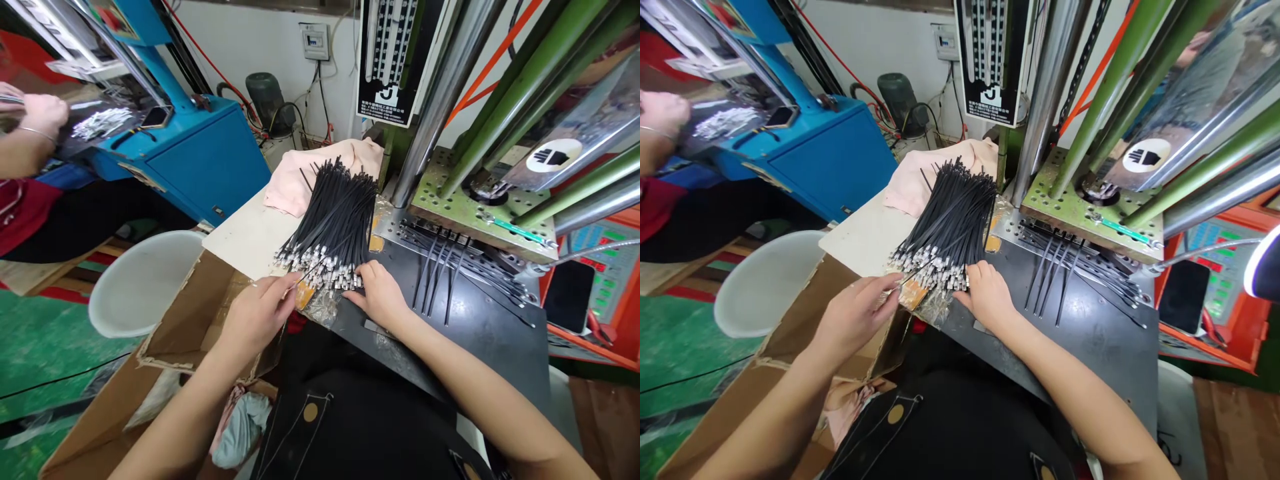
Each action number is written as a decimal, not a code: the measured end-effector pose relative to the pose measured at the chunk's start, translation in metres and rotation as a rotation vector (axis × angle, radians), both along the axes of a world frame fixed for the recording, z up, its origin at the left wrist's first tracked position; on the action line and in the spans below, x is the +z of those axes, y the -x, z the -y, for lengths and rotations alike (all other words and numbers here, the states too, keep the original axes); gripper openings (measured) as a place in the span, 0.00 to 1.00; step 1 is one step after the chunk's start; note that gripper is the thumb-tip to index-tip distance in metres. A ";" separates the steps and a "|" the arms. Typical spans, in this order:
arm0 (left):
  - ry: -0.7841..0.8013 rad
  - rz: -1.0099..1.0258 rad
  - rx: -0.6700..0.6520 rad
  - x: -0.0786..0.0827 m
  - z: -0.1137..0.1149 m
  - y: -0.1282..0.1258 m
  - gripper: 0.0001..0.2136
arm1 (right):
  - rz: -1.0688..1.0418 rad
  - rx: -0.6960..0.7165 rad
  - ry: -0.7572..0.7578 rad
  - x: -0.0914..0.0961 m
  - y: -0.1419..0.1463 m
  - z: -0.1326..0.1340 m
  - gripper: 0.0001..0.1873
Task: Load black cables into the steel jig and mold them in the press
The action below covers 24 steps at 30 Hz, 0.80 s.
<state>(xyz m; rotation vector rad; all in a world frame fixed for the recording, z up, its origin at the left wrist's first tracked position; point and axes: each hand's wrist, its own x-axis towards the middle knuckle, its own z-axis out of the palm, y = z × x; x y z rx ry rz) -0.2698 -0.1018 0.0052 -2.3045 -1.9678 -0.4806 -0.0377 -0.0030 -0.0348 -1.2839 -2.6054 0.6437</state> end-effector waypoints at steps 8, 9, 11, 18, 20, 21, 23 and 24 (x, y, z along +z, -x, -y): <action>0.124 -0.206 0.491 -0.019 0.052 0.114 0.11 | 0.144 -0.236 0.306 0.004 0.019 -0.008 0.09; -0.047 -0.214 0.572 -0.018 0.051 0.129 0.10 | 0.138 -0.251 0.335 0.004 0.022 -0.011 0.09; -0.387 -0.203 0.656 -0.013 0.043 0.150 0.11 | 0.113 -0.269 0.409 0.007 0.025 -0.018 0.07; -0.961 0.066 0.276 0.024 -0.004 0.116 0.12 | 0.260 -0.166 0.224 0.028 -0.062 0.008 0.07; -0.797 0.210 0.099 0.020 -0.011 0.076 0.13 | 0.475 -0.238 0.103 0.028 -0.117 0.024 0.11; -0.671 0.298 -0.008 0.014 -0.013 0.052 0.14 | 0.555 -0.293 0.064 0.028 -0.147 0.031 0.12; -0.393 0.483 -0.285 -0.004 -0.014 -0.002 0.13 | 0.599 -0.437 -0.039 0.035 -0.204 0.041 0.13; -0.276 0.539 -0.421 -0.015 -0.014 -0.029 0.12 | 0.566 -0.514 -0.090 0.042 -0.227 0.046 0.13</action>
